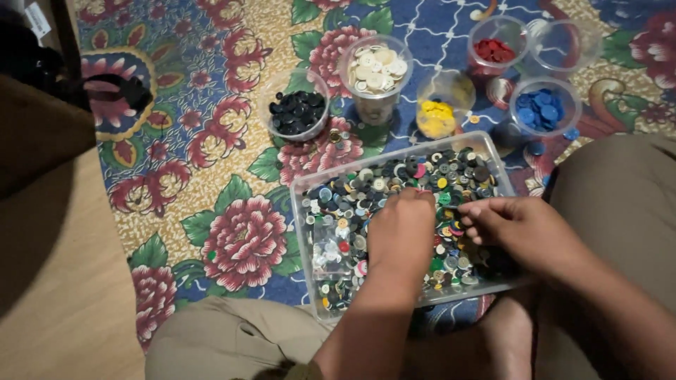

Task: Sorting various colored buttons from a large plastic tray into smaller color-coded plastic cups while sitting on the floor.

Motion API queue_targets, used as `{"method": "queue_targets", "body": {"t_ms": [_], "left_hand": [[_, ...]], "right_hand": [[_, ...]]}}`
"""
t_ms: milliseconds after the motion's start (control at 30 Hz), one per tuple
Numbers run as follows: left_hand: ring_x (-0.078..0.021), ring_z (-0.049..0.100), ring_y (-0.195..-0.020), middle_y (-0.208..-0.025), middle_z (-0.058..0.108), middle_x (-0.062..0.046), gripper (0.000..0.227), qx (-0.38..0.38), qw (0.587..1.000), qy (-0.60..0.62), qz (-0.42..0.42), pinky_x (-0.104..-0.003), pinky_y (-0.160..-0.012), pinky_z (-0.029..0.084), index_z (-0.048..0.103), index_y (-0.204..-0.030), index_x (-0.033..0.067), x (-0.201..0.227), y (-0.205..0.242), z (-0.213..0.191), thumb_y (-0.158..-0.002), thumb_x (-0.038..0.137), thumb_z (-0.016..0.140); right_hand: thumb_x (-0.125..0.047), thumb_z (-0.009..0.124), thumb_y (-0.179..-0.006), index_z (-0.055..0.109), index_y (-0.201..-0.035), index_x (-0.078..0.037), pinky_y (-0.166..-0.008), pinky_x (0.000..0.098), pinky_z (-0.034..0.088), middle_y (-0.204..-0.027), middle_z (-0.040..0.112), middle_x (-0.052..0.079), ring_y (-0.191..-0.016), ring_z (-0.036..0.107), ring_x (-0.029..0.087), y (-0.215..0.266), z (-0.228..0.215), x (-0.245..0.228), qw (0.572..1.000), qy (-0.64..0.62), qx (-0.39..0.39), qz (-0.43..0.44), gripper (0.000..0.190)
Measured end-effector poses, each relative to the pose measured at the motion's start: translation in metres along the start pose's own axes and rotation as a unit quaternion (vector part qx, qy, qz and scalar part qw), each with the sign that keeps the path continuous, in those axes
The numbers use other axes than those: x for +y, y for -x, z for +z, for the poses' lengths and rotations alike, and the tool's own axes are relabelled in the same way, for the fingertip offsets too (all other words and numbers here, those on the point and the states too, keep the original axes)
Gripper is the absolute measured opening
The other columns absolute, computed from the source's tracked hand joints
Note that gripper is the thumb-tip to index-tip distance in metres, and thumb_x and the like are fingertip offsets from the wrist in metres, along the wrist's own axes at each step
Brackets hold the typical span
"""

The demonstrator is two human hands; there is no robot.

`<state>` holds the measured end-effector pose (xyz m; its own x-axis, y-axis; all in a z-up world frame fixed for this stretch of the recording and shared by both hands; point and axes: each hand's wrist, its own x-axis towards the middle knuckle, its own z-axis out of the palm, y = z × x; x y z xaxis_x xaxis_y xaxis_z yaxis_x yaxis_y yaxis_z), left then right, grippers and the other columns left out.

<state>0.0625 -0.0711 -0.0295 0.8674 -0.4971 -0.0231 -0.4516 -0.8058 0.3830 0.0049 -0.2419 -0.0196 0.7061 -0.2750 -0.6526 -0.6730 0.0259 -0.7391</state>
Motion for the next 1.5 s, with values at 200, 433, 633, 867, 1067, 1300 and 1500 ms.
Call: {"method": "queue_targets", "body": {"t_ms": [200,433,633,867,1067,1300,1500], "left_hand": [[-0.0368,0.07,-0.072,-0.092,0.072,-0.015,0.021,0.005,0.99,0.101,-0.096,-0.05,-0.063,0.054,0.08,-0.108,0.014,-0.005,0.011,-0.02,-0.09,0.015,0.068],[-0.0382,0.074,-0.077,-0.097,0.079,-0.011,0.025,0.012,0.96,0.207,-0.187,-0.048,-0.07,0.058,0.081,-0.11,0.0165,-0.005,0.041,-0.048,-0.091,0.02,0.064],[-0.0351,0.073,-0.078,-0.091,0.079,-0.008,0.021,-0.017,0.931,0.245,-0.27,-0.045,-0.073,0.057,0.081,-0.103,0.0217,-0.011,0.061,-0.062,-0.088,0.022,0.067],[-0.0262,0.072,-0.075,-0.085,0.078,-0.001,0.015,-0.029,0.922,0.265,-0.28,-0.04,-0.071,0.056,0.079,-0.102,0.0205,-0.021,0.078,-0.059,-0.092,0.025,0.069],[-0.0147,0.071,-0.07,-0.086,0.079,0.003,0.016,-0.01,0.894,0.343,-0.287,-0.03,-0.067,0.056,0.08,-0.102,0.016,-0.021,0.082,-0.059,-0.09,0.015,0.069],[-0.0134,0.074,-0.072,-0.088,0.08,0.001,0.013,0.028,0.876,0.411,-0.249,-0.029,-0.066,0.059,0.077,-0.099,0.0115,0.003,0.07,-0.071,-0.087,0.013,0.072],[-0.0176,0.077,-0.074,-0.089,0.08,-0.007,0.018,0.068,0.88,0.447,-0.144,-0.028,-0.065,0.061,0.077,-0.102,0.0057,0.013,0.06,-0.064,-0.085,0.01,0.071]], "right_hand": [[-0.002,0.04,-0.105,0.059,-0.137,0.012,-0.092,0.0316,0.046,-0.12,0.066,0.028,-0.105,0.06,0.028,0.015,0.004,-0.03,0.974,-0.206,-0.021,0.089,0.04],[-0.009,0.061,-0.1,0.076,-0.132,-0.011,-0.063,0.0304,0.044,-0.094,0.081,0.015,-0.07,0.058,0.02,0.022,0.01,-0.013,0.982,0.15,0.098,-0.06,0.036],[-0.032,0.088,-0.071,0.086,-0.097,-0.025,-0.057,0.03,0.053,-0.09,0.073,0.0,-0.055,0.063,0.016,0.001,0.027,0.02,0.831,0.436,0.084,-0.334,0.027],[-0.021,0.083,-0.076,0.082,-0.088,-0.018,-0.069,0.0324,0.057,-0.086,0.078,-0.001,-0.066,0.07,0.019,-0.011,0.036,0.028,0.829,0.486,0.048,-0.273,0.013],[-0.004,0.075,-0.092,0.081,-0.11,0.003,-0.063,0.0355,0.05,-0.082,0.077,0.019,-0.067,0.065,0.025,0.017,0.034,-0.009,0.977,0.196,0.04,-0.069,0.02],[-0.015,0.043,-0.113,0.06,-0.129,0.012,-0.093,0.036,0.045,-0.115,0.061,0.024,-0.102,0.055,0.027,0.02,0.03,-0.01,0.983,-0.174,-0.029,0.041,0.036],[-0.028,0.037,-0.115,0.052,-0.123,0.002,-0.098,0.0331,0.05,-0.117,0.061,0.016,-0.104,0.059,0.019,0.014,0.034,0.006,0.936,-0.319,-0.134,0.07,0.034]]}}
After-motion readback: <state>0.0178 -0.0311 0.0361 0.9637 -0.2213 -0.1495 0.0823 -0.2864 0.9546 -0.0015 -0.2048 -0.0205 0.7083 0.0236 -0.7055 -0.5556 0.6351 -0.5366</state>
